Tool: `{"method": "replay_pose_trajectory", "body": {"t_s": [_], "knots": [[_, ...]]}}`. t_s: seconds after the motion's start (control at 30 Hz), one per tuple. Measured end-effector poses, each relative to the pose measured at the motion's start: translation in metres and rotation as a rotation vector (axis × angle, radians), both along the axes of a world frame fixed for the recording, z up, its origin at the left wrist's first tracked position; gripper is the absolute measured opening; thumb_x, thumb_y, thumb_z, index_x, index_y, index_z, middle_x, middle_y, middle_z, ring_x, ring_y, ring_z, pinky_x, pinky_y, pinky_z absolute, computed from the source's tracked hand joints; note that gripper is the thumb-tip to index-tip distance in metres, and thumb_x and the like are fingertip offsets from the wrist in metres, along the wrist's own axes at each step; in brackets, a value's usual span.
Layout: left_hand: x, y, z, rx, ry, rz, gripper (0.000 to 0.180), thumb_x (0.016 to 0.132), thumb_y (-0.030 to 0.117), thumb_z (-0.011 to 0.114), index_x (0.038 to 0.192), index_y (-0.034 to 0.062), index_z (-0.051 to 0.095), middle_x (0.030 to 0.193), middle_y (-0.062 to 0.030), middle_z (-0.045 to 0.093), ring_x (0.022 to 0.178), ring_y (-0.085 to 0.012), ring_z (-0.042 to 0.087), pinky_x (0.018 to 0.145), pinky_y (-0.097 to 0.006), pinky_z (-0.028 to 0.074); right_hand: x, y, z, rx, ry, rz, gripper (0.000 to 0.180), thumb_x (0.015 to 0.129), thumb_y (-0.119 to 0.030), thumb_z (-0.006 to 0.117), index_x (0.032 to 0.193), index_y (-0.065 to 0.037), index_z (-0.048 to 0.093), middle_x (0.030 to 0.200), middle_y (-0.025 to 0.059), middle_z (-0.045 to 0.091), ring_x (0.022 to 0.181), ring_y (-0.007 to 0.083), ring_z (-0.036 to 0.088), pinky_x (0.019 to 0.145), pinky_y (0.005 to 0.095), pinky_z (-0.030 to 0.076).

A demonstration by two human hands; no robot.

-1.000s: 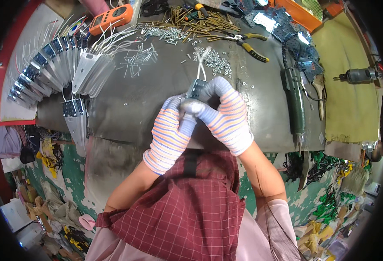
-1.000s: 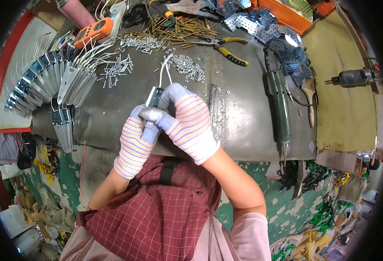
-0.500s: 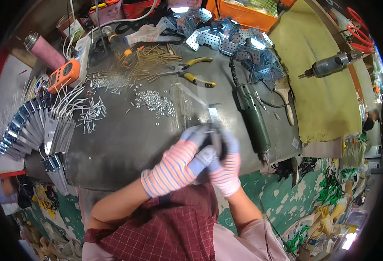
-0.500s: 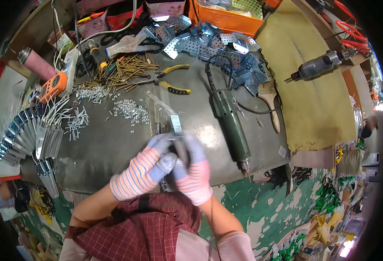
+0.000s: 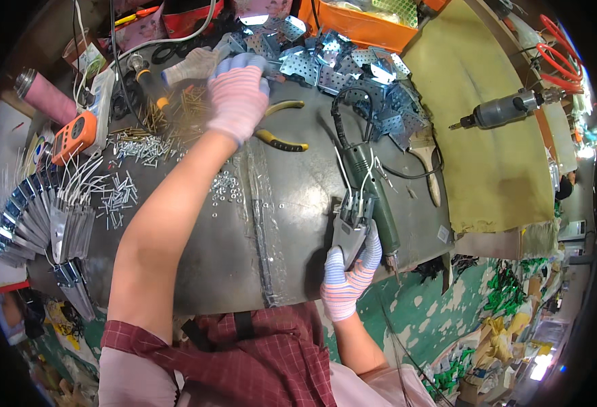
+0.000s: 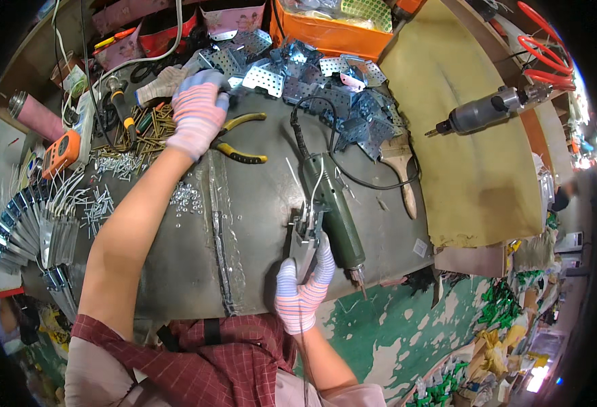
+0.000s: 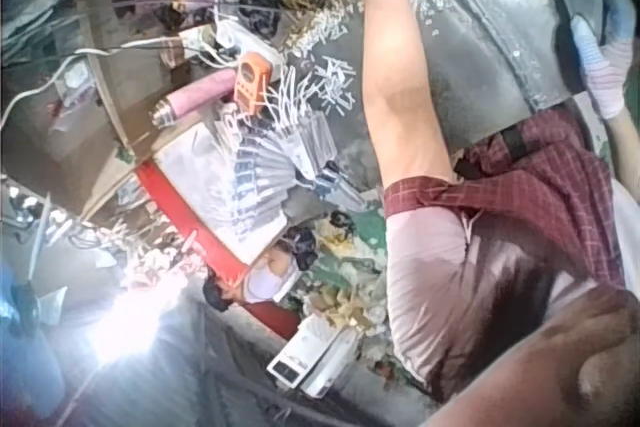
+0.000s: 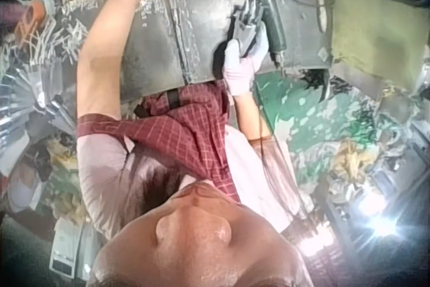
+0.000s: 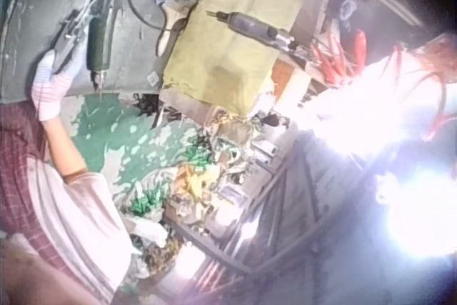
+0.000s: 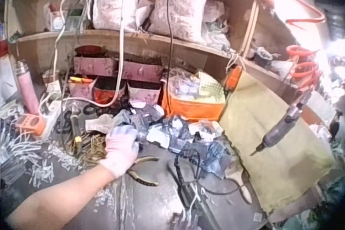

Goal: Assembling and securing metal brackets with wires and screws using an electric screwdriver.

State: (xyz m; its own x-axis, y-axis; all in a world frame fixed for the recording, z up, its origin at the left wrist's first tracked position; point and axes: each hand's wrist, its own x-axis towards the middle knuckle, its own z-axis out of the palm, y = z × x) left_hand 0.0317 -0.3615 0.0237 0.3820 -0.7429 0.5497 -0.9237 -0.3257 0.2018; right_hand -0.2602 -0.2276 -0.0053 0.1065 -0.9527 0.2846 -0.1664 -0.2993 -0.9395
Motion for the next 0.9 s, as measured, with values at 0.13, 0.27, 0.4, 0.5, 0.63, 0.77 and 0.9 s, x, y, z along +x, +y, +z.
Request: {"method": "replay_pose_trajectory", "body": {"t_s": [0.13, 0.27, 0.4, 0.5, 0.63, 0.77, 0.9], "knots": [[-0.025, 0.088, 0.019, -0.25, 0.757, -0.244, 0.021, 0.088, 0.015, 0.055, 0.107, 0.0058, 0.056, 0.1, -0.0146, 0.064, 0.092, -0.0328, 0.062, 0.082, -0.041, 0.048, 0.001, -0.003, 0.003, 0.026, 0.023, 0.01, 0.067, 0.085, -0.002, 0.057, 0.144, -0.001, 0.027, 0.143, 0.0139, 0.037, 0.13, 0.0243, 0.04, 0.109, 0.0365, 0.03], [-0.054, 0.191, 0.06, 0.028, 1.155, -0.319, 0.024, 0.089, 0.011, 0.055, 0.112, 0.0057, 0.059, 0.099, -0.0114, 0.062, 0.091, -0.0229, 0.061, 0.081, -0.034, 0.048, -0.001, -0.007, 0.008, -0.009, 0.057, 0.007, 0.066, 0.083, 0.0, 0.056, 0.144, -0.002, 0.03, 0.143, 0.0135, 0.038, 0.13, 0.0233, 0.04, 0.109, 0.0362, 0.03], [-0.061, 0.25, 0.041, 0.434, 0.246, -0.375, 0.033, 0.081, 0.01, 0.064, 0.114, 0.0061, 0.062, 0.1, -0.0124, 0.061, 0.092, -0.0267, 0.059, 0.084, -0.038, 0.047, 0.003, 0.004, 0.016, 0.089, -0.149, 0.107, 0.068, 0.081, 0.0, 0.059, 0.143, -0.004, 0.033, 0.137, 0.0136, 0.043, 0.125, 0.0237, 0.045, 0.106, 0.0364, 0.035], [-0.062, 0.267, 0.025, 0.353, 0.295, -0.209, 0.031, 0.075, 0.009, 0.068, 0.104, 0.0044, 0.062, 0.095, -0.0137, 0.061, 0.089, -0.0311, 0.058, 0.079, -0.041, 0.048, -0.002, 0.028, 0.024, 0.23, -0.158, 0.315, 0.069, 0.079, -0.004, 0.062, 0.143, -0.003, 0.034, 0.134, 0.0134, 0.046, 0.122, 0.0253, 0.048, 0.103, 0.0367, 0.038], [-0.073, 0.28, 0.003, 0.102, 0.753, -0.128, 0.014, 0.077, 0.008, 0.07, 0.088, 0.0043, 0.062, 0.084, -0.0104, 0.059, 0.072, -0.0248, 0.06, 0.063, -0.036, 0.049, 0.01, 0.053, 0.027, 0.572, -0.415, 0.53, 0.069, 0.08, -0.003, 0.063, 0.142, -0.004, 0.033, 0.135, 0.0144, 0.047, 0.122, 0.0233, 0.048, 0.103, 0.0371, 0.039], [-0.099, 0.268, 0.025, -0.131, 1.2, -0.102, 0.007, 0.084, 0.0, 0.065, 0.087, 0.0009, 0.06, 0.08, -0.0069, 0.056, 0.064, -0.0134, 0.058, 0.057, -0.025, 0.047, 0.024, 0.062, 0.047, 0.809, -0.598, 0.555, 0.076, 0.073, -0.006, 0.068, 0.142, -0.003, 0.036, 0.136, 0.0161, 0.048, 0.124, 0.0315, 0.05, 0.107, 0.0448, 0.039], [-0.102, 0.261, 0.011, -0.248, 1.039, -0.155, 0.008, 0.082, -0.002, 0.066, 0.087, 0.0015, 0.061, 0.082, -0.0075, 0.056, 0.067, -0.013, 0.057, 0.059, -0.025, 0.047, 0.02, 0.061, 0.035, 0.715, -0.486, 0.668, 0.07, 0.078, -0.01, 0.071, 0.14, -0.004, 0.038, 0.132, 0.0126, 0.05, 0.122, 0.023, 0.049, 0.104, 0.0379, 0.039]]}}
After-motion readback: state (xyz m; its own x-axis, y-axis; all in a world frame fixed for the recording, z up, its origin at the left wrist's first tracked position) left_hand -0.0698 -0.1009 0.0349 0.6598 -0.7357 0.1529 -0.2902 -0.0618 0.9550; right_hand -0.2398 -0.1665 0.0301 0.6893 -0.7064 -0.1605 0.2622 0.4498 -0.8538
